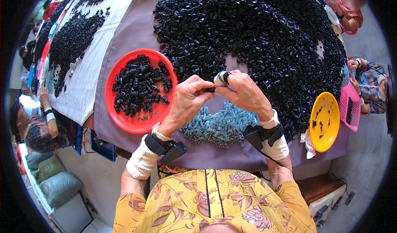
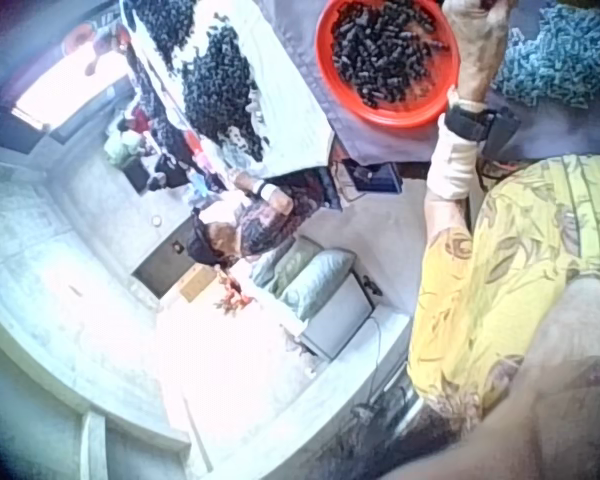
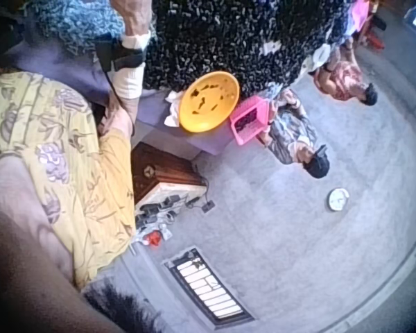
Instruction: Manually assembling small black plastic components by joining them together.
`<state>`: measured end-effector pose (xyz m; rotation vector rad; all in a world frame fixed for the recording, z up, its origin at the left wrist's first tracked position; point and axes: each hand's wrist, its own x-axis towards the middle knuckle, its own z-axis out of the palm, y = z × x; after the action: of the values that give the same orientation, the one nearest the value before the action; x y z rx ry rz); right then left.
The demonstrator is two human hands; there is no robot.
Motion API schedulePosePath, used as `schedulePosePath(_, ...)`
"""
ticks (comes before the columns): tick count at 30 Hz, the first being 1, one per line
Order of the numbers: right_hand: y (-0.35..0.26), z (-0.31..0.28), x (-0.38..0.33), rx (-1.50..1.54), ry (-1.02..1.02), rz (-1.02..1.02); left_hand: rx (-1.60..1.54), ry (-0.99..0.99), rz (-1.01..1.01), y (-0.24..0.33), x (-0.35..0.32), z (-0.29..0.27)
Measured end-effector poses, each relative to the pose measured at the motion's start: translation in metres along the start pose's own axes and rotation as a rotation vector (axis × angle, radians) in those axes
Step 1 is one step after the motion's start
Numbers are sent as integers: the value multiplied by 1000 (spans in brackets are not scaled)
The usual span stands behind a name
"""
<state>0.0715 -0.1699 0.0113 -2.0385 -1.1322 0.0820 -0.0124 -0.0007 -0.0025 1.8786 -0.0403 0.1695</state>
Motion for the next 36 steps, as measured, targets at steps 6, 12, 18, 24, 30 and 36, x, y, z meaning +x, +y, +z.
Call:
schedulePosePath(6, -5, -4, 1, -57, -59, 22, -16, 11, -21, 0, 0, 1)
schedulePosePath(12, -9, -6, 3, -68, -68, 35, 49, 29, 14, 1, 0, 1)
schedulePosePath(18, -8, -2, 3, -46, -19, 38, 18, 34, -14, 1, 0, 0)
schedulePosePath(24, -5, -1, 4, -21, -74, 86, -42, 27, -57, 1, -1, -1)
schedulePosePath(30, -1, 5, -1, 85, -9, 73, -200, -1, -150, 1, -2, -2)
schedulePosePath(36, 1, 8, -2, 66, 34, 45, -207, -19, -143, -1, -2, -1)
